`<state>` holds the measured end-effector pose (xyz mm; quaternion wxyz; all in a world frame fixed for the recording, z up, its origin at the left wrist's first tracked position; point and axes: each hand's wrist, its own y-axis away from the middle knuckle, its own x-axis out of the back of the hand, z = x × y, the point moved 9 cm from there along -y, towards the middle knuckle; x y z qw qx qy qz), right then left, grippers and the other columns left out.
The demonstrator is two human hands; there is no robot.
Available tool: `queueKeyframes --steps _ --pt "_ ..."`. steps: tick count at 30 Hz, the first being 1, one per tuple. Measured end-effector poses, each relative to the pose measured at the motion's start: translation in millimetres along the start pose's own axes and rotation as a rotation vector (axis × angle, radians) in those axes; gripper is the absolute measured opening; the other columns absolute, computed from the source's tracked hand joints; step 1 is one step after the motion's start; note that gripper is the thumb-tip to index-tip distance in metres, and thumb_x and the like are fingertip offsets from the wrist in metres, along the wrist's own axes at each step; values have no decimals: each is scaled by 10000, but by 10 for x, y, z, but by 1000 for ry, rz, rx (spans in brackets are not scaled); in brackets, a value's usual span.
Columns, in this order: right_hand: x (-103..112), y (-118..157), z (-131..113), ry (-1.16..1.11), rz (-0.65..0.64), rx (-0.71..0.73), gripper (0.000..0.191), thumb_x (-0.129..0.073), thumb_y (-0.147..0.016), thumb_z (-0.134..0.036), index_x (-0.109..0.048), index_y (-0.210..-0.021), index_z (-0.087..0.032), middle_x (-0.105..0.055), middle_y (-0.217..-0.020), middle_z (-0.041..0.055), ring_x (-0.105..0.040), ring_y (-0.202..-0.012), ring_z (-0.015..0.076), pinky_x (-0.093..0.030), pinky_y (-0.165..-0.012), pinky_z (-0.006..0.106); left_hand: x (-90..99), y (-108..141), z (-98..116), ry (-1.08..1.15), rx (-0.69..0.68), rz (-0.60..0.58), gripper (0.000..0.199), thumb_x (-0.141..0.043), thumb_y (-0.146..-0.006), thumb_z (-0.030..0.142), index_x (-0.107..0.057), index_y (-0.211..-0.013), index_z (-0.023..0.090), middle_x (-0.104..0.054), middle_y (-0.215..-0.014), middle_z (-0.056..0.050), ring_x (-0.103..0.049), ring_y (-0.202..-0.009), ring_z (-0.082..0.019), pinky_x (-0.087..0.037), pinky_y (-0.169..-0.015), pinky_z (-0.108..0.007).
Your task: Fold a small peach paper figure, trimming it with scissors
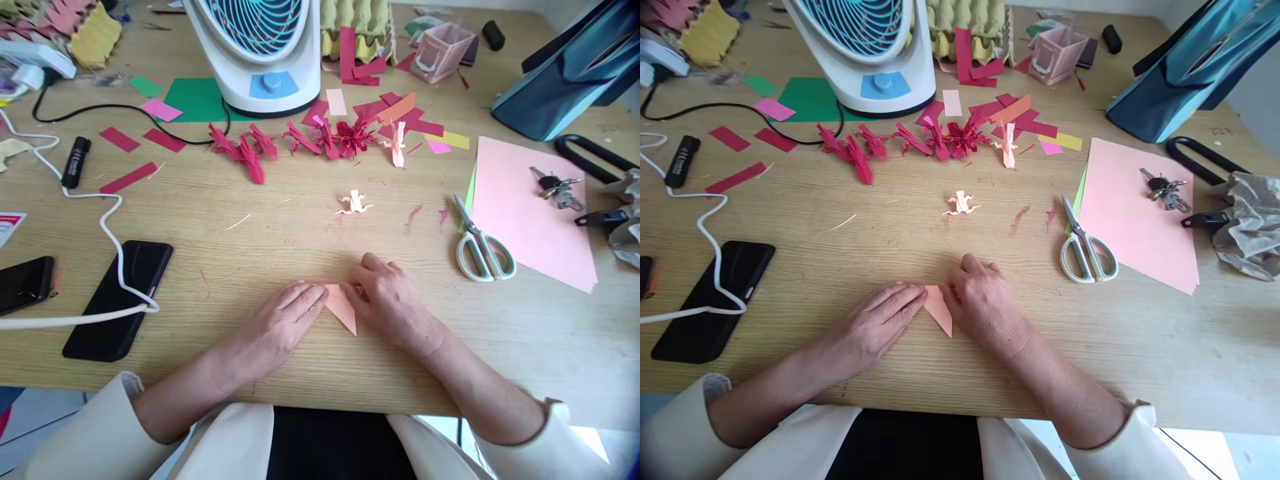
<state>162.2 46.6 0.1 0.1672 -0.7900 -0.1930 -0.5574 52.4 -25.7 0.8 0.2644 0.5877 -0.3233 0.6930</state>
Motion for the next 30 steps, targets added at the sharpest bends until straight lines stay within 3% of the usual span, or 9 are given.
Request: queueKeyframes --steps 9,18,23,30 --pt "-14 -16 6 20 10 2 227 -532 -900 -222 -561 -682 -166 -539 -754 34 -439 -612 133 -315 -628 280 -55 27 24 -19 -2 -84 598 -373 -885 14 -324 -1481 35 -451 -1494 -153 -454 -1348 -270 -380 -1168 -410" --pt "-15 1 -2 46 18 9 178 -526 -895 -215 -554 -724 -174 -549 -775 36 -461 -623 142 -334 -636 284 6 23 21 -34 9 22 512 -320 -936 34 -411 -1439 60 -477 -1482 -142 -427 -1382 -257 -374 -1149 -424" --pt "-12 -14 -10 62 -3 -3 118 -497 -905 -186 -554 -803 -169 -567 -837 56 -498 -657 153 -353 -640 281 -45 29 20 -68 19 7 491 -390 -966 116 -393 -1456 82 -431 -1522 -113 -391 -1406 -248 -319 -1172 -416" --pt "48 1 117 0 4 -37 136 -435 -903 -71 -539 -896 -159 -567 -856 66 -512 -661 164 -369 -621 281 -4 -53 79 -91 110 -20 522 -492 -976 331 -408 -1454 137 -506 -1468 -93 -456 -1347 -268 -331 -1132 -437"
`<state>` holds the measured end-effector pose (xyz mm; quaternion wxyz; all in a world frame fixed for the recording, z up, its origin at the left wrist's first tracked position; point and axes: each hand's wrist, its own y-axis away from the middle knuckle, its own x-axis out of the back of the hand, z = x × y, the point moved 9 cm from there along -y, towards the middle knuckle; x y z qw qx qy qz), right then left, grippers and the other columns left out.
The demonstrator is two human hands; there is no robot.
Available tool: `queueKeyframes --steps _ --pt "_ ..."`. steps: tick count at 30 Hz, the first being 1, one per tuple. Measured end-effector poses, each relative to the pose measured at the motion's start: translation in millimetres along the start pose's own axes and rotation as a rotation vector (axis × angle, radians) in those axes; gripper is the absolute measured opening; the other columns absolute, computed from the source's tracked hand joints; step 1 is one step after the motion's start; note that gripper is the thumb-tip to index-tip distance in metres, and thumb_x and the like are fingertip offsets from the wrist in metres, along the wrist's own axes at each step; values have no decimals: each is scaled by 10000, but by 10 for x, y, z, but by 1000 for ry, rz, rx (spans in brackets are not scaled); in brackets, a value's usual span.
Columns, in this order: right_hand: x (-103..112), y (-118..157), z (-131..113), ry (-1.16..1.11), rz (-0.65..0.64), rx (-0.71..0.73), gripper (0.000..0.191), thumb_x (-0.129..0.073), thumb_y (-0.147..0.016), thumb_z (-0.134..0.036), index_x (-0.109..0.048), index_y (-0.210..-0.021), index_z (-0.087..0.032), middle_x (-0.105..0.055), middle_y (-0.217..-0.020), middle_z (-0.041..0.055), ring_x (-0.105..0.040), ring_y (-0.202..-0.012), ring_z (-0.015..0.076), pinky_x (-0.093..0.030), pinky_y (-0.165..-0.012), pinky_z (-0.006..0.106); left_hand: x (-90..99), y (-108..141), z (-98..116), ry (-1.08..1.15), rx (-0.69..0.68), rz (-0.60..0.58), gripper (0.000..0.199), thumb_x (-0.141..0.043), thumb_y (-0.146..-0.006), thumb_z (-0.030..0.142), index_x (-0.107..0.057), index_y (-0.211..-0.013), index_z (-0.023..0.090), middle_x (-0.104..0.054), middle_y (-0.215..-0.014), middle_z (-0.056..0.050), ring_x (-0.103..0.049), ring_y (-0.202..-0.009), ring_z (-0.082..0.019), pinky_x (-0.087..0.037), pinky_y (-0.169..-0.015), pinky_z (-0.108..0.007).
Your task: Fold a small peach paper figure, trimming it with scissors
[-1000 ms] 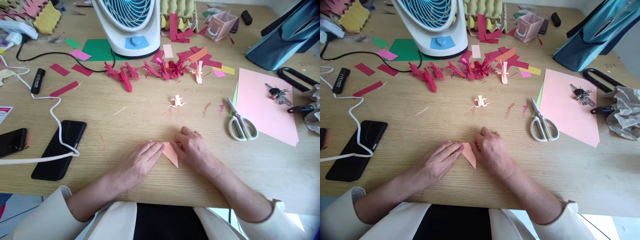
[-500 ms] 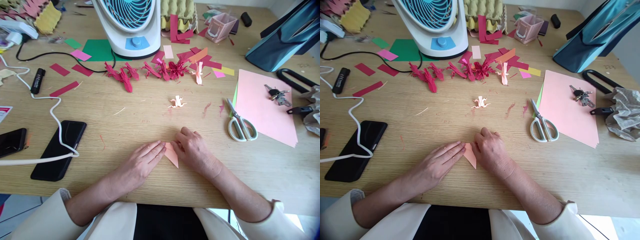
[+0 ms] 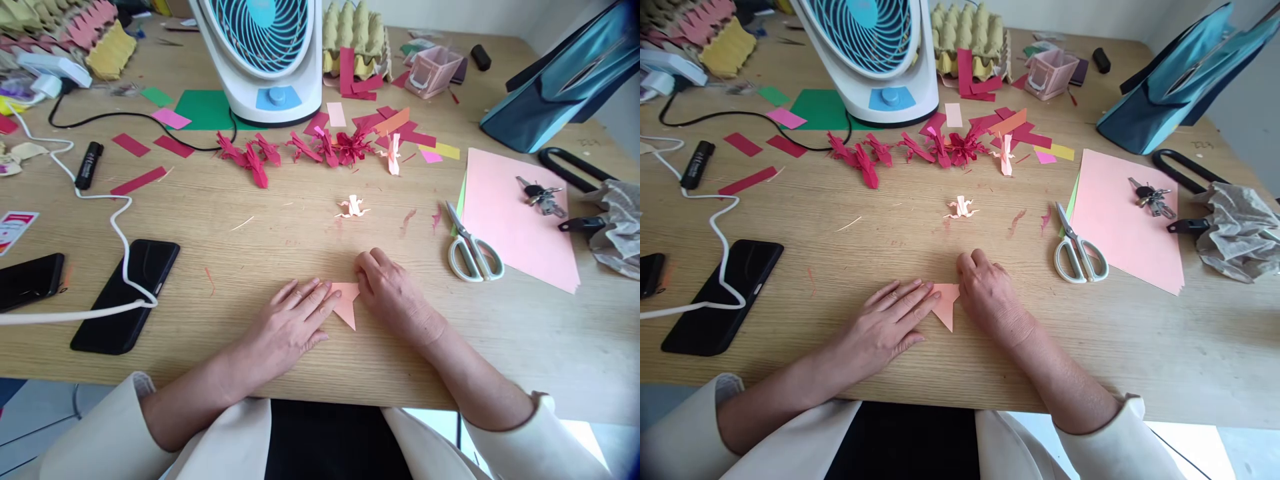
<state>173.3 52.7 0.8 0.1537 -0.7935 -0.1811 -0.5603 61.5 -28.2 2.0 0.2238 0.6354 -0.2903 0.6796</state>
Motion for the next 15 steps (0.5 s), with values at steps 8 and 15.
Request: queueKeyframes --steps 8,15 --pt "167 58 -24 -134 86 102 177 -449 -916 -75 -590 -982 -159 -573 -936 68 -537 -712 151 -408 -686 267 -29 -42 34 55 140 -53 607 -589 -903 473 -462 -1418 179 -528 -1440 -101 -436 -1354 -284 -353 -1103 -470" --pt "78 403 -441 176 54 389 227 -419 -988 -163 -641 -1027 -142 -568 -873 75 -508 -750 177 -355 -718 318 -51 11 32 86 162 -39 608 -508 -955 436 -378 -1480 157 -452 -1508 -104 -392 -1385 -281 -310 -1124 -475"
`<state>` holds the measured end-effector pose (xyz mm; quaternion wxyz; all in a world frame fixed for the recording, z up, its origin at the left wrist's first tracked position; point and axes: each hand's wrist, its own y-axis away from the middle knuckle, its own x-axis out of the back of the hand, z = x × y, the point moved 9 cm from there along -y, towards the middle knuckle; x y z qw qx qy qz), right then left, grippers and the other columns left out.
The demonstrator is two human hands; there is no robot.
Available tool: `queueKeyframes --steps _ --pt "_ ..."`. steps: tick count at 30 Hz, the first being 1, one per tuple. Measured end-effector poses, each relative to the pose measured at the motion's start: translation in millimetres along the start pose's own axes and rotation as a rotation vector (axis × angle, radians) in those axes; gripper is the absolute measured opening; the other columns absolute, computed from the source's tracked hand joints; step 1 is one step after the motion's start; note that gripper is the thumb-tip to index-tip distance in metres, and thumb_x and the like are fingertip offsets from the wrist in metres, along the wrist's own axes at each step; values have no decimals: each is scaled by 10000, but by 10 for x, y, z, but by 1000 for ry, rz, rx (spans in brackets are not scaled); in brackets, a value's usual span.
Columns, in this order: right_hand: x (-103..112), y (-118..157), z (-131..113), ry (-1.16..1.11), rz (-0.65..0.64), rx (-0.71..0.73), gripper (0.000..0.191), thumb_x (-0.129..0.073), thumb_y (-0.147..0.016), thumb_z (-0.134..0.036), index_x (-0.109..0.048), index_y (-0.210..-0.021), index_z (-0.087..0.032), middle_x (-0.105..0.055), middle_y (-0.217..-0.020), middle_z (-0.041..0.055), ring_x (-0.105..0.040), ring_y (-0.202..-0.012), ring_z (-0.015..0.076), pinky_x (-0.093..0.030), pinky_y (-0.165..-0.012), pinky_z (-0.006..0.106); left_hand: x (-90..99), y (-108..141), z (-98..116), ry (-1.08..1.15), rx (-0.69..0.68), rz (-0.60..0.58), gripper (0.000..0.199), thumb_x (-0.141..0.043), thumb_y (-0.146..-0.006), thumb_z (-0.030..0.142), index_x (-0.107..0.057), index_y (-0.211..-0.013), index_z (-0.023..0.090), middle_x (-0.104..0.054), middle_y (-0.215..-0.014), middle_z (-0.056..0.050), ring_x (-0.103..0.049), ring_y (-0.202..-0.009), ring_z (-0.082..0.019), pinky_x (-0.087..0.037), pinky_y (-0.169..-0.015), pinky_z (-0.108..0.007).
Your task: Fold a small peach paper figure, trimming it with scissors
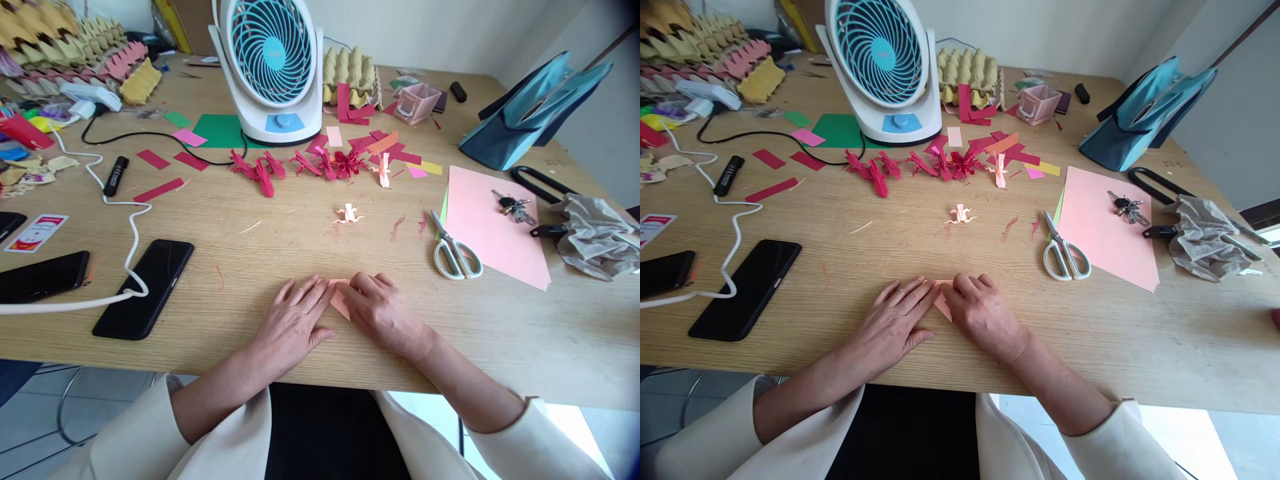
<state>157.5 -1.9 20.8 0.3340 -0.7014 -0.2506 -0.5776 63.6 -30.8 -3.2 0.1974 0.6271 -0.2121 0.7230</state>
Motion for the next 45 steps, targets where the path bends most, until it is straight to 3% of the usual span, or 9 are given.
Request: queueKeyframes --steps 7,13,16,22,25,29,33,38,45 --pt "-68 127 -95 174 -77 37 279 -433 -990 -192 -574 -1225 -146 -581 -921 80 -479 -750 200 -320 -656 349 2 8 -4 12 -28 37 586 -522 -951 408 -404 -1461 144 -454 -1507 -111 -394 -1386 -288 -308 -1122 -461" --pt "-34 258 -65 253 -69 -14 325 -422 -1003 -239 -533 -1286 -126 -611 -1047 116 -502 -795 214 -341 -642 358 30 33 -30 3 -12 57 614 -539 -936 448 -404 -1457 152 -355 -1562 -139 -348 -1422 -284 -308 -1124 -441" --pt "-2 304 -67 259 -53 -32 337 -428 -1006 -268 -525 -1294 -122 -611 -1095 127 -510 -825 224 -365 -656 363 71 -1 -19 3 -35 56 548 -522 -954 407 -432 -1434 158 -401 -1536 -135 -371 -1404 -275 -329 -1099 -428" --pt "-1 347 -25 148 12 -69 247 -447 -996 -254 -580 -1173 -146 -610 -993 107 -516 -821 222 -414 -728 360 219 -344 -160 71 86 54 187 -526 -954 277 -637 -1066 176 -659 -1087 -82 -589 -1000 -224 -444 -870 -366" --pt "3 387 60 4 82 -140 169 -436 -980 -182 -599 -1011 -148 -603 -956 108 -543 -864 224 -441 -769 357 230 -501 -277 166 163 64 63 -613 -882 224 -622 -892 163 -623 -988 -78 -580 -920 -214 -446 -799 -334" --pt "5 454 326 -408 223 -381 180 -500 -935 -195 -535 -1109 -169 -618 -963 78 -584 -840 191 -477 -770 342 153 -603 -371 464 213 37 114 -657 -810 209 -576 -735 180 -617 -805 -17 -576 -767 -171 -419 -693 -284" --pt "-103 357 580 -917 260 -604 364 -630 -861 -353 -494 -1155 -186 -656 -925 36 -604 -754 155 -481 -677 289 118 -697 -432 836 244 26 125 -655 -796 266 -568 -769 182 -612 -705 23 -554 -653 -128 -392 -606 -238" --pt "-17 -86 741 -1104 206 -605 362 -663 -790 -518 -602 -780 -161 -568 -694 -7 -465 -609 111 -327 -544 248 219 -859 -553 1121 216 69 222 -676 -786 356 -598 -857 160 -555 -686 35 -485 -622 -99 -350 -579 -209" --pt "-146 -442 820 -1285 242 -587 458 -735 -691 -587 -547 -657 -170 -454 -595 -49 -340 -561 80 -236 -522 237 266 -885 -788 1111 208 121 338 -646 -806 444 -519 -684 156 -419 -641 51 -364 -602 -86 -273 -556 -215"
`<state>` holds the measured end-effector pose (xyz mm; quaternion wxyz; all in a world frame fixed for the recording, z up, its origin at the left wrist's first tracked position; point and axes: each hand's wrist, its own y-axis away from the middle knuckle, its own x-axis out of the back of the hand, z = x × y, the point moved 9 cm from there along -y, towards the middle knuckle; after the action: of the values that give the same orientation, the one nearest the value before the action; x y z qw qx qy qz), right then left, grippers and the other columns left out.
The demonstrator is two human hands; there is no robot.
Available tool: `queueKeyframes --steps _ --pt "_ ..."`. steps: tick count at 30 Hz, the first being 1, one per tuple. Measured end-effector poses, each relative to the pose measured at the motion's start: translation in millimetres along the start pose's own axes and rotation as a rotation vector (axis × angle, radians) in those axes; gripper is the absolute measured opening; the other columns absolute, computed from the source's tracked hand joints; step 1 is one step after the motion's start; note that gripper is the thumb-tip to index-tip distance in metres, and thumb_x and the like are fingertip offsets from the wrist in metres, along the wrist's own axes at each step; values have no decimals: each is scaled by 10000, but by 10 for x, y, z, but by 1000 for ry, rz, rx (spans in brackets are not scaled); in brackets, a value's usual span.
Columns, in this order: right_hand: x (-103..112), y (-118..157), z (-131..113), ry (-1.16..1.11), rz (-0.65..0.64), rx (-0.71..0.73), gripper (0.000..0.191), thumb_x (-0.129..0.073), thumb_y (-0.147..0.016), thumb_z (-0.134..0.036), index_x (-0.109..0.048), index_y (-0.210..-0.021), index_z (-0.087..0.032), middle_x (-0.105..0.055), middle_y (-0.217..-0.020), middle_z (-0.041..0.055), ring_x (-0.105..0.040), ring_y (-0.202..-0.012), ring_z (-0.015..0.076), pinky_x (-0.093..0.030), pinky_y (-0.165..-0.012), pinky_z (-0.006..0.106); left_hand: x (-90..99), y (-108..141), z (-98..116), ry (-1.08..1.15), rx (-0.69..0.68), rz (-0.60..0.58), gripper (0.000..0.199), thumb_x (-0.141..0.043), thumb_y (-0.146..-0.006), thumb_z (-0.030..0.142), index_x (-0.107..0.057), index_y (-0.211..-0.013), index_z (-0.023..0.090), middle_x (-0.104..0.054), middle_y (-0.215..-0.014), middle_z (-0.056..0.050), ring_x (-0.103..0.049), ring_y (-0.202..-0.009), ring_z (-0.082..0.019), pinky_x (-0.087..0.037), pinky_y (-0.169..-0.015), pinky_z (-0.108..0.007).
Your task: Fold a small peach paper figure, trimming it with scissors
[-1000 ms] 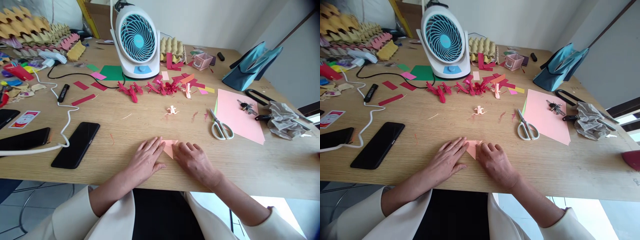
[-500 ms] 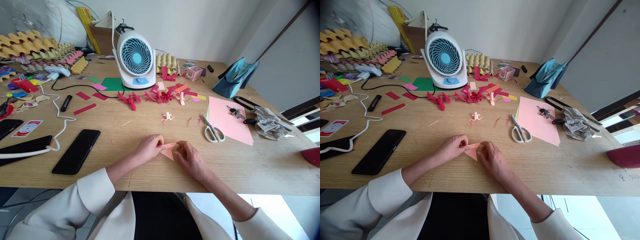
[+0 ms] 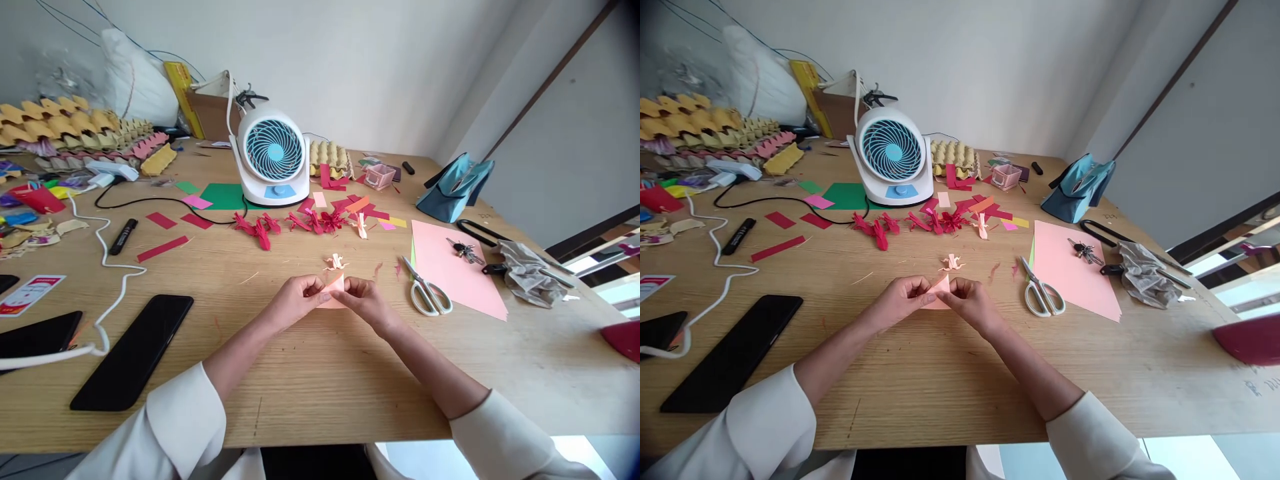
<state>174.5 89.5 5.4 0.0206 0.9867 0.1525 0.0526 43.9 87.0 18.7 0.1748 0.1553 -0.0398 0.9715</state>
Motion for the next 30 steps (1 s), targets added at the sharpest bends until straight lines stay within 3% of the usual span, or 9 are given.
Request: queueKeyframes --steps 7,15,20,24,30 --pt "-79 40 251 -130 -12 -28 407 -759 -709 -543 -596 -683 -171 -552 -659 -23 -455 -612 104 -333 -589 252 -70 21 -222 -82 57 19 358 -639 -797 470 -520 -659 162 -431 -611 50 -363 -582 -91 -279 -535 -217" --pt "-64 70 247 -230 3 -40 368 -783 -702 -486 -579 -678 -181 -573 -663 -26 -484 -628 108 -374 -633 260 -137 41 -140 -150 24 -15 346 -602 -822 401 -467 -609 165 -382 -582 56 -330 -564 -82 -247 -533 -219" --pt "-60 70 231 -214 0 -23 336 -776 -719 -461 -608 -681 -173 -603 -698 -14 -508 -669 113 -386 -689 269 -124 55 -161 -180 41 30 386 -606 -827 441 -443 -608 168 -351 -573 58 -326 -559 -84 -225 -526 -226" --pt "-40 69 270 -210 -10 -57 312 -774 -727 -453 -646 -715 -168 -587 -677 -24 -461 -626 93 -343 -626 250 -113 60 -170 -223 45 33 385 -598 -839 393 -403 -591 172 -319 -571 62 -316 -552 -80 -224 -530 -226" --pt "-25 70 302 -211 21 -66 355 -786 -705 -490 -640 -670 -169 -569 -644 -14 -469 -631 107 -342 -605 258 -161 101 -49 -348 -89 68 368 -526 -921 357 -371 -638 181 -393 -619 55 -391 -596 -91 -294 -570 -223"
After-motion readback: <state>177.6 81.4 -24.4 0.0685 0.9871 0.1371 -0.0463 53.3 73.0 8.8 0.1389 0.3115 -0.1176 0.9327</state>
